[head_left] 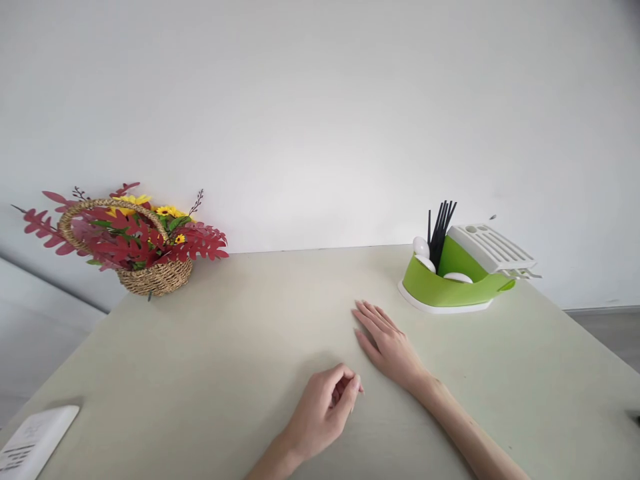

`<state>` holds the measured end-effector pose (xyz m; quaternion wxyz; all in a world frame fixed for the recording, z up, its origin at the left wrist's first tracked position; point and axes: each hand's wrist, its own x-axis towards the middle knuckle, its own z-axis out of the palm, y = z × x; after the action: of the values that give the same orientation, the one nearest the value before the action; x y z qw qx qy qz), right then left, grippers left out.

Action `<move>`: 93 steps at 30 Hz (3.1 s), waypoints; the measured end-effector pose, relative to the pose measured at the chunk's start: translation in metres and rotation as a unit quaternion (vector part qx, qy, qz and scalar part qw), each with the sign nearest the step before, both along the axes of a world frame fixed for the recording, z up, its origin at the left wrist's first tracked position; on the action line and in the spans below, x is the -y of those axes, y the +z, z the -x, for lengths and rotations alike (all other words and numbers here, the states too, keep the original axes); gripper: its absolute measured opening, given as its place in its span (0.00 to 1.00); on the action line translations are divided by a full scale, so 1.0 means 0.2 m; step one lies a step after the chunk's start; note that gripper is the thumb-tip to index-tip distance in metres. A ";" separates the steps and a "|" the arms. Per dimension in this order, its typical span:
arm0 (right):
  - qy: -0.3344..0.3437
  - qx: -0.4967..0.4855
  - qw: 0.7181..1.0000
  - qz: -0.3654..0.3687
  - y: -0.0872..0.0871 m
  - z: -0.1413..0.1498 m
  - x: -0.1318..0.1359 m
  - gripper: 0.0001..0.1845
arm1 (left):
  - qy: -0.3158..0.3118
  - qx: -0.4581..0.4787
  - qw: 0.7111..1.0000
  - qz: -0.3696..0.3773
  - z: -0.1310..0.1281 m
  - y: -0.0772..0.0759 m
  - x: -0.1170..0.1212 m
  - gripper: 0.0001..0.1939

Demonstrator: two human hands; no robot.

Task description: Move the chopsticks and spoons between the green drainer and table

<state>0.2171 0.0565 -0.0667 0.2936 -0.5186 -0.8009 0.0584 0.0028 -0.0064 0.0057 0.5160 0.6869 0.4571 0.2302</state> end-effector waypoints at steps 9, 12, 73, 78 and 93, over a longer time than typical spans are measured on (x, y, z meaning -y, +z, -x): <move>0.001 -0.033 0.999 -0.005 0.00 0.00 0.00 0.27 | 0.003 -0.010 1.000 0.005 -0.01 0.01 -0.02 0.21; 0.002 -0.032 0.999 -0.009 0.00 0.00 -0.01 0.27 | 0.005 -0.009 1.000 0.008 0.00 0.01 -0.03 0.21; 0.009 -0.125 0.991 0.039 0.03 -0.02 -0.02 0.18 | 0.227 0.051 0.972 -0.019 0.15 -0.04 -0.15 0.23; 0.005 -0.126 0.991 0.035 0.03 -0.02 -0.01 0.18 | 0.218 0.054 0.974 -0.024 0.15 -0.06 -0.15 0.23; 0.005 -0.112 0.993 0.039 0.04 0.00 0.00 0.18 | 0.199 0.032 0.979 -0.044 0.15 -0.03 -0.14 0.24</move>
<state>0.2178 0.0564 -0.0578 0.3605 -0.5159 -0.7627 0.1489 -0.0270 0.0218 -0.0002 0.4439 0.5964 0.5574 0.3697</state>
